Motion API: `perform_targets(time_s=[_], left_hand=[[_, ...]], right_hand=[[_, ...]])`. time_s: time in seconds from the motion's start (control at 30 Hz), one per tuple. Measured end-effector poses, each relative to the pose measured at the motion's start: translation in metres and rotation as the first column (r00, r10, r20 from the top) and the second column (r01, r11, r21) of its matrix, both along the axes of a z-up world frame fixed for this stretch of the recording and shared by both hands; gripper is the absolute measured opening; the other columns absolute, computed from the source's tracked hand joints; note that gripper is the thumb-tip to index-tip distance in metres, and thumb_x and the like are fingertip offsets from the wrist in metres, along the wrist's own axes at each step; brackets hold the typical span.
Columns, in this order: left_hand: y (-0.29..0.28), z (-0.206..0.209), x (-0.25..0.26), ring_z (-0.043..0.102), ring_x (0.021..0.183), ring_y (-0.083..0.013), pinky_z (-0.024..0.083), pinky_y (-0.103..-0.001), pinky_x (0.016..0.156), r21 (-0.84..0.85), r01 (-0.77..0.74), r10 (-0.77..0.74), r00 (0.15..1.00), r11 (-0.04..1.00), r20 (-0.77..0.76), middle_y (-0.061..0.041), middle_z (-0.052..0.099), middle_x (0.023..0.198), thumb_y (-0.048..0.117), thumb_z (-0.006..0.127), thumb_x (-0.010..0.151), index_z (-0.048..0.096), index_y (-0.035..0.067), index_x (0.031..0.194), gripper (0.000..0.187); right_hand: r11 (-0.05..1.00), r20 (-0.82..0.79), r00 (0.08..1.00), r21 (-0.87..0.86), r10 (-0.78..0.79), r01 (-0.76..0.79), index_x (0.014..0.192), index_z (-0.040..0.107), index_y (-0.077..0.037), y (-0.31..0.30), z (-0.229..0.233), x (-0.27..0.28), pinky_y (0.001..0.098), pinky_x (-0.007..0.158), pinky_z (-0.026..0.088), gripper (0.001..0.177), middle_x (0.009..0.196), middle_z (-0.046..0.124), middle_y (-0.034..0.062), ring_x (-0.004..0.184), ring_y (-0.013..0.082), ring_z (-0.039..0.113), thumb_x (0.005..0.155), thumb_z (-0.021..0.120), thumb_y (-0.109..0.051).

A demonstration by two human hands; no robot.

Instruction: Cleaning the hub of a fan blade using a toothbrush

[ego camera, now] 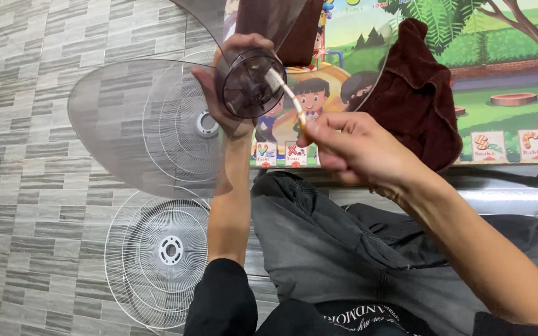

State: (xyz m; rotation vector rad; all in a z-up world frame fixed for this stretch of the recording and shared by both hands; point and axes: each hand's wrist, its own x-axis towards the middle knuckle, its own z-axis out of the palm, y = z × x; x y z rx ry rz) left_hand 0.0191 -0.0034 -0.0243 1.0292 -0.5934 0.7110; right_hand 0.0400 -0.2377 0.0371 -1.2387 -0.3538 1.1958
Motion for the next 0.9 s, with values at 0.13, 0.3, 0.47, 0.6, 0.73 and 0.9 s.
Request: perform_targets(time_s=[0.13,0.3,0.47,0.6,0.73,0.9], left_hand=[[-0.002,-0.004,0.002,0.061,0.12,-0.0215,0.047,-0.035,0.109,0.052,-0.096,0.094,0.995,0.994,0.032,-0.015,0.064,0.129,0.063,0.017,0.108,0.058,0.005,0.135,0.076],[0.011,-0.005,-0.008,0.068,0.108,-0.0272,0.056,-0.038,0.094,-0.231,0.181,-0.199,0.978,0.956,-0.058,-0.02,0.067,0.127,0.059,0.031,0.112,0.057,0.001,0.138,0.068],[0.013,0.009,-0.023,0.062,0.092,-0.0303,0.048,-0.039,0.059,-0.274,0.336,-0.374,0.922,0.901,-0.099,-0.02,0.066,0.125,0.055,0.032,0.113,0.06,0.001,0.136,0.066],[0.014,0.001,-0.024,0.068,0.096,-0.0346,0.064,-0.038,0.066,-0.27,0.403,-0.448,0.885,0.874,-0.13,-0.023,0.064,0.122,0.056,0.035,0.111,0.059,-0.001,0.136,0.066],[-0.01,0.01,-0.026,0.067,0.086,-0.0282,0.057,-0.037,0.064,-0.292,0.362,-0.419,0.893,0.885,-0.163,-0.02,0.067,0.121,0.054,0.035,0.111,0.06,-0.001,0.131,0.063],[-0.03,0.006,-0.025,0.066,0.089,-0.023,0.054,-0.039,0.062,-0.362,0.339,-0.45,0.845,0.868,-0.288,-0.012,0.069,0.119,0.053,0.039,0.111,0.06,-0.003,0.136,0.065]], right_hand=[[0.976,-0.499,0.866,0.176,-0.024,0.129,0.11,0.064,-0.001,-0.01,-0.015,0.002,0.018,0.026,0.015,0.034,0.051,0.036,-0.0058,0.032,0.002,0.023,0.111,0.047,-0.031],[0.926,0.032,0.963,0.282,-0.269,0.249,0.11,0.065,-0.003,-0.06,-0.028,0.018,0.0193,0.031,0.02,0.032,0.051,0.038,-0.0067,0.036,0.0039,0.028,0.109,0.049,-0.031],[0.848,0.999,-0.011,0.032,-0.031,0.53,0.131,0.074,0.006,-0.143,-0.095,0.054,0.0295,0.057,0.042,0.01,0.089,0.066,0.0129,0.067,0.0197,0.056,0.124,0.072,0.0],[0.609,0.683,-0.336,-0.201,0.649,0.768,0.105,0.073,-0.027,-0.174,-0.187,0.06,0.0255,0.045,0.032,0.026,0.08,0.07,-0.0084,0.046,0.0102,0.05,0.12,0.067,-0.047],[0.58,0.794,0.043,-0.479,0.607,0.659,0.095,0.064,-0.011,-0.136,-0.156,0.034,0.0432,0.052,0.049,0.033,0.065,0.069,0.0107,0.053,0.0324,0.065,0.114,0.056,-0.037],[0.75,0.659,0.735,-0.565,0.158,0.345,0.092,0.075,0.002,-0.112,-0.142,0.055,0.0321,0.056,0.043,0.041,0.067,0.066,0.013,0.059,0.0219,0.058,0.102,0.062,-0.036]])
